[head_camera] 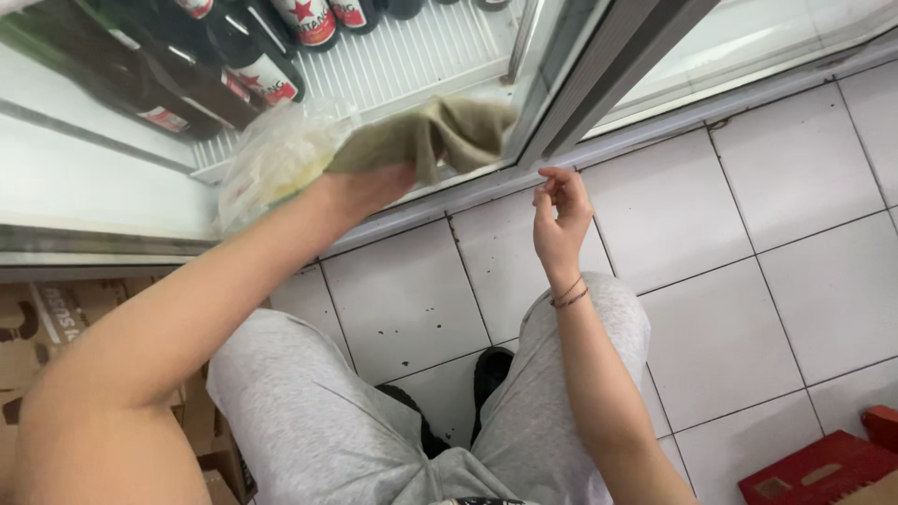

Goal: The person sprays liquid onto a cloth and wipes down the glass doors and external frames of a commercial refrigerator in a store.

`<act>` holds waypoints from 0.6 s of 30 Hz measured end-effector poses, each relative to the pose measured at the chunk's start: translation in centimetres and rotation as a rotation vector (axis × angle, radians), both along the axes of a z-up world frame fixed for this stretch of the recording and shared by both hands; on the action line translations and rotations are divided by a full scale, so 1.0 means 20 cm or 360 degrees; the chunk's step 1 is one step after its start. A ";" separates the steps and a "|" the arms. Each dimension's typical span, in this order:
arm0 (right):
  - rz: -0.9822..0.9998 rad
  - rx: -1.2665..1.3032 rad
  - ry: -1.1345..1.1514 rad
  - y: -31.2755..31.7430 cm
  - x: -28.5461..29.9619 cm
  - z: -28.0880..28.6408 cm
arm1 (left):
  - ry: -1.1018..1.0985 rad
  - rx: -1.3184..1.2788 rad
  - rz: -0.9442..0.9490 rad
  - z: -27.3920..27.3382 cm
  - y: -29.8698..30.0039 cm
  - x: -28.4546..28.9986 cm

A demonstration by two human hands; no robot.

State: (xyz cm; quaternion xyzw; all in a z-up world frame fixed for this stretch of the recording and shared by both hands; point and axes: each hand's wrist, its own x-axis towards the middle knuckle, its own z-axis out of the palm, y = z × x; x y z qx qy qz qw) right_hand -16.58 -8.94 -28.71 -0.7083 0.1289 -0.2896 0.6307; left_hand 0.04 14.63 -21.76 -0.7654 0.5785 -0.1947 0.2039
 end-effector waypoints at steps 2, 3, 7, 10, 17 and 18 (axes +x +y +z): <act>-0.0026 0.0053 0.0081 -0.04 -0.02 -0.02 | 0.0509 -0.0639 0.0116 0.23 -0.13 0.00; -0.0011 0.0164 0.0033 -0.06 -0.02 -0.03 | 0.0499 -0.0763 0.0040 0.32 -0.21 0.03; -0.0090 0.0478 -0.0114 -0.11 -0.01 -0.03 | -0.0414 -0.1101 -0.0031 0.38 -0.57 -0.04; -0.0319 0.0594 -0.0101 -0.11 -0.02 -0.02 | -0.0413 -0.1007 -0.0002 0.00 -0.78 -0.06; -0.0402 0.0745 -0.0046 -0.12 -0.09 0.04 | 0.1554 -0.0984 0.0508 -1.25 -0.61 -0.12; -0.0409 0.0695 -0.0005 -0.14 -0.10 0.04 | 0.1766 -0.1095 0.0579 -1.28 -0.52 -0.17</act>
